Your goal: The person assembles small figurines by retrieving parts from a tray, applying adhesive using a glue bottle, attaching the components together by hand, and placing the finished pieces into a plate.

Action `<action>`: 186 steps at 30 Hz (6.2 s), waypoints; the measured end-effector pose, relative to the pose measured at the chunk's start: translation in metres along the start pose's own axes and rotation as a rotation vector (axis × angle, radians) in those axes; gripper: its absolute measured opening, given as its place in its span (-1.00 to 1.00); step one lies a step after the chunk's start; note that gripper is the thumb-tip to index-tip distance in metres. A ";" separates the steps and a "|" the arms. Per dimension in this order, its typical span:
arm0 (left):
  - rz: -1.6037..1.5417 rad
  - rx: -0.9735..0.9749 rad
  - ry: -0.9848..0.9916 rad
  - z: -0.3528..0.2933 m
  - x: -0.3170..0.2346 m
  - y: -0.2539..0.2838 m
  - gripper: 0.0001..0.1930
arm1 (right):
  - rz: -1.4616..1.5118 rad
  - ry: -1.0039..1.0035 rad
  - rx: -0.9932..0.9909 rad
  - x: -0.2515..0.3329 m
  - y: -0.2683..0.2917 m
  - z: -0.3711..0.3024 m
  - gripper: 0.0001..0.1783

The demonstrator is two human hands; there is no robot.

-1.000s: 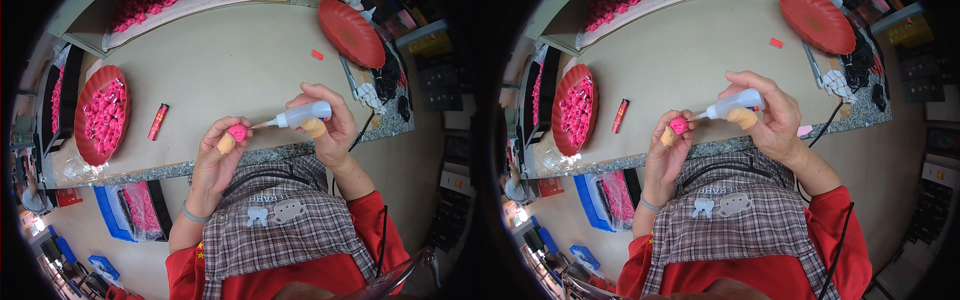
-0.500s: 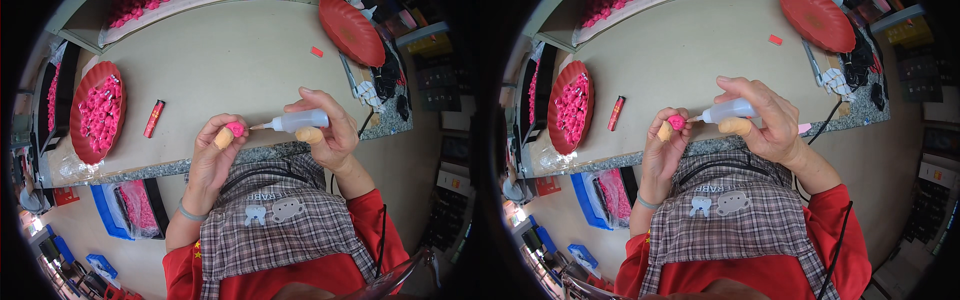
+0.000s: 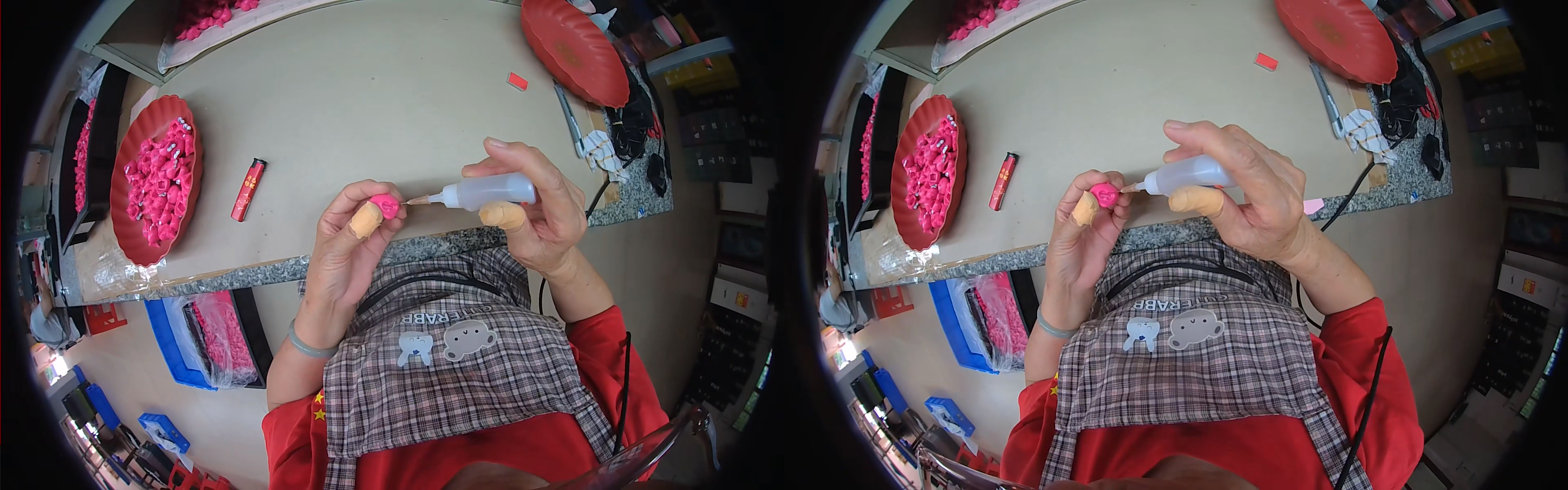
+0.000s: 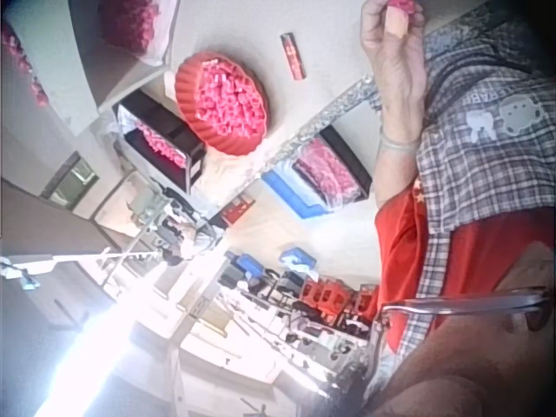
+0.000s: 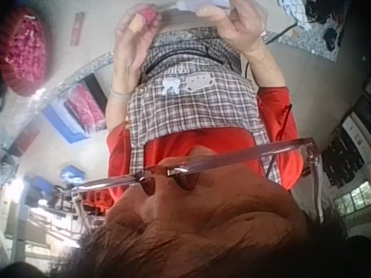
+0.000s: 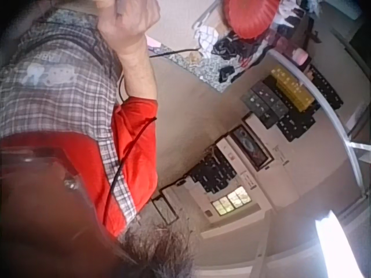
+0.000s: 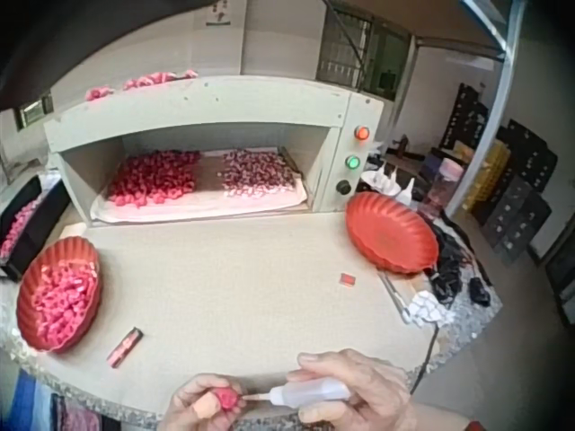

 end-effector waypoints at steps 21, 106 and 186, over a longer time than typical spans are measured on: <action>-0.034 -0.004 0.031 0.001 0.003 0.002 -0.61 | 0.003 0.007 0.036 -0.002 -0.002 0.003 -0.51; 0.208 -0.044 -0.051 0.003 -0.003 0.001 -0.61 | -0.057 0.102 0.027 -0.001 0.003 0.004 -0.48; 0.092 0.039 0.006 0.005 -0.004 -0.005 -0.69 | -0.106 0.134 0.101 0.002 0.005 0.006 -0.48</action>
Point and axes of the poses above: each hand's wrist, its own z-axis towards the middle knuckle, its own y-axis out of the back of the hand, x = y × z, the point moved 3 cm from there along z, towards the middle knuckle, and after that the axes turned 1 degree about -y, right-handed, at the moved point
